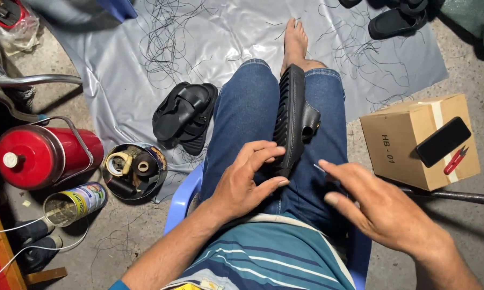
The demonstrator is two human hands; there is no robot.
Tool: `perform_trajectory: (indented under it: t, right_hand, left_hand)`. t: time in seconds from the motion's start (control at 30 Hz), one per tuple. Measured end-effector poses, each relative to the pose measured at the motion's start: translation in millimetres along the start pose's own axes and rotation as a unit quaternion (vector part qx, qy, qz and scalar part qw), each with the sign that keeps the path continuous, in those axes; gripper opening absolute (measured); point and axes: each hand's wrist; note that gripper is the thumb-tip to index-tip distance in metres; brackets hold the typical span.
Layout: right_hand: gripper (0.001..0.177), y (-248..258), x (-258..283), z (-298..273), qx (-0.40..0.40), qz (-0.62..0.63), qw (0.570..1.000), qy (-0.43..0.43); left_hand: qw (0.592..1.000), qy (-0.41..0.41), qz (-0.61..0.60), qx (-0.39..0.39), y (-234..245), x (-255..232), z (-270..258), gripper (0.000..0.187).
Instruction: Hand-sewing the sole of a black sandal using a needle and thread while sitting on a chair.
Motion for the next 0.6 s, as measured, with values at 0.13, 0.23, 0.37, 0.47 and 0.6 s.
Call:
perform_trajectory:
  t: [0.13, 0.23, 0.37, 0.47, 0.6]
  right_hand:
    - [0.052, 0.0, 0.3, 8.3, -0.002, -0.091, 0.996, 0.002]
    - [0.054, 0.7, 2.2, 19.0, -0.004, -0.151, 0.989, 0.004]
    - [0.049, 1.1, -4.0, 26.6, -0.039, -0.153, 0.986, 0.048]
    - [0.047, 1.3, -8.9, 30.6, -0.042, -0.154, 0.985, 0.059]
    - [0.049, -0.7, -11.7, 32.7, -0.045, -0.143, 0.986, 0.069]
  left_hand:
    - [0.995, -0.038, -0.005, -0.093, -12.8, -5.5, -4.0, 0.027]
    - [0.989, -0.026, 0.010, -0.144, -21.1, -5.5, -8.8, 0.025]
    - [0.985, -0.057, 0.013, -0.163, -24.3, -4.0, -9.7, 0.025]
    - [0.982, -0.070, 0.007, -0.172, -25.3, -2.4, -9.1, 0.025]
    - [0.984, -0.069, 0.004, -0.166, -27.0, 0.3, -9.7, 0.025]
Point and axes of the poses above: each hand's wrist, its own z-axis towards the middle knuckle, its own y-axis out of the back of the hand, x = y × z, and after that the axes turned 4 degrees about x, right-handed
